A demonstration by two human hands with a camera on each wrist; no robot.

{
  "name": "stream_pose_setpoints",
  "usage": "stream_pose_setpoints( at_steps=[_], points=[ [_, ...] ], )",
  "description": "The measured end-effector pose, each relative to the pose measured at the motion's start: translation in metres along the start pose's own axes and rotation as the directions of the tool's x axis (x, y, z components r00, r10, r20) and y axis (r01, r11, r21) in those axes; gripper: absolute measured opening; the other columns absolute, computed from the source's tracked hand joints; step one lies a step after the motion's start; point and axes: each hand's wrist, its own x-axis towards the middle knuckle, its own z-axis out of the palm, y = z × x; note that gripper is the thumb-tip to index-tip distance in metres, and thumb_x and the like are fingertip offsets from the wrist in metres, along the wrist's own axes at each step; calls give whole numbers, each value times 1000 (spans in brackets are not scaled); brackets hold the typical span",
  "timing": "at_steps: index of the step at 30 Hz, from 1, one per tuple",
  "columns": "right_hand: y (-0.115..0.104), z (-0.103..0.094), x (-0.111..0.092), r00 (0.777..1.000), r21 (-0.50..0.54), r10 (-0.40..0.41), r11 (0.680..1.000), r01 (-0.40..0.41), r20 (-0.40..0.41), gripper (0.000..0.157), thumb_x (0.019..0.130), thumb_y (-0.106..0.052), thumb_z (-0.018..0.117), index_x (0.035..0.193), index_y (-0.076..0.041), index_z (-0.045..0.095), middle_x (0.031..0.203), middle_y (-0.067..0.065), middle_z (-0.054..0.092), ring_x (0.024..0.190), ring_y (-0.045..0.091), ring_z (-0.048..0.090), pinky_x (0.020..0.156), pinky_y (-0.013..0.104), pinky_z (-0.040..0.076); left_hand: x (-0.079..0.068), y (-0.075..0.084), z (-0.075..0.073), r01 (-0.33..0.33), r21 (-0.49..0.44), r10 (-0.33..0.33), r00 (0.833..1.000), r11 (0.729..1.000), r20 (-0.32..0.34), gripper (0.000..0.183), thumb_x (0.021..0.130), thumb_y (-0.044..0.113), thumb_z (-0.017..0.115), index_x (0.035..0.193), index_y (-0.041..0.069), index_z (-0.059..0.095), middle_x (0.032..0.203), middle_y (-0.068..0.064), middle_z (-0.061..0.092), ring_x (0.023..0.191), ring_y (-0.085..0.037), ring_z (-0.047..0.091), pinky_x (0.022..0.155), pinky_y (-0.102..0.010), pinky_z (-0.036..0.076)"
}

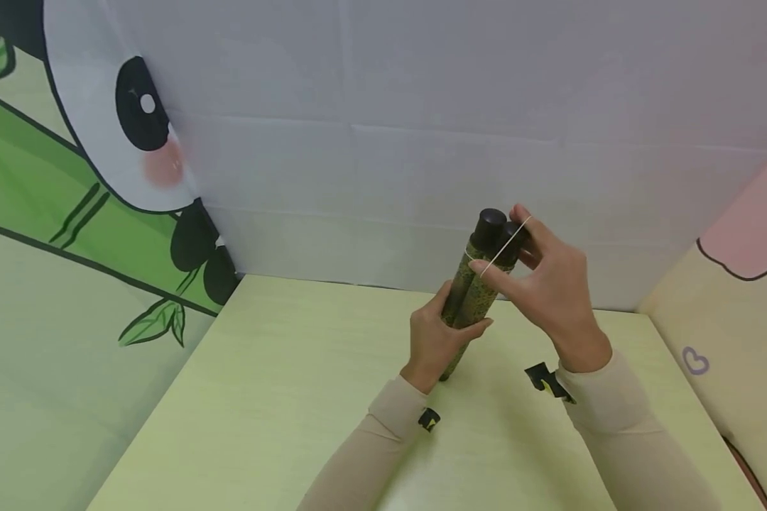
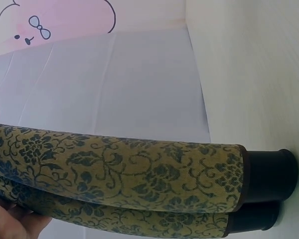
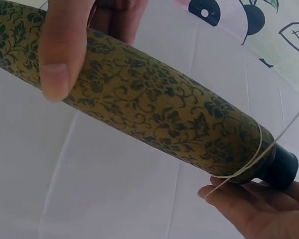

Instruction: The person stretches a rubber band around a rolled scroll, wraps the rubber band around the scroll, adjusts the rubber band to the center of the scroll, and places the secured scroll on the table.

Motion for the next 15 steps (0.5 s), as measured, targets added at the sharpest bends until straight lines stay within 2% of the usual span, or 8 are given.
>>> stream_pose_setpoints(
  at_steps=[3, 6, 11, 15],
  points=[
    [-4, -6, 8, 995, -85, 60, 995, -53, 83, 82, 81, -35, 87, 149, -6, 51, 139, 11, 61, 108, 32, 70, 93, 42, 56, 1, -1, 1, 7, 9, -7, 1000, 1000, 6, 63, 76, 38, 92, 129, 17, 65, 102, 0, 72, 82, -7, 66, 72, -20, 56],
    [-6, -11, 14, 981, -143, 108, 986, -85, 161, 83, 83, -44, 83, 150, -8, 50, 134, 13, 64, 103, 32, 72, 89, 46, 58, 1, -2, 2, 12, 10, -12, 1000, 1000, 9, 63, 76, 39, 92, 130, 19, 65, 103, 1, 72, 84, -8, 67, 74, -21, 56],
    [-7, -17, 25, 963, -240, 140, 967, -83, 232, 83, 85, -53, 78, 150, -9, 50, 117, 13, 71, 93, 29, 71, 73, 42, 55, 4, -3, 5, 6, -1, -6, 1000, 1000, 14, 63, 76, 38, 91, 130, 20, 64, 104, 1, 72, 86, -8, 67, 75, -22, 57],
    [-8, -19, 36, 950, -307, 149, 950, -61, 273, 82, 85, -57, 76, 147, -8, 53, 102, 11, 72, 81, 26, 65, 62, 37, 51, 6, -3, 8, -1, 1, 1, 1000, 1000, 13, 64, 77, 39, 91, 132, 19, 63, 106, 1, 72, 87, -8, 68, 75, -23, 57]
  ],
)
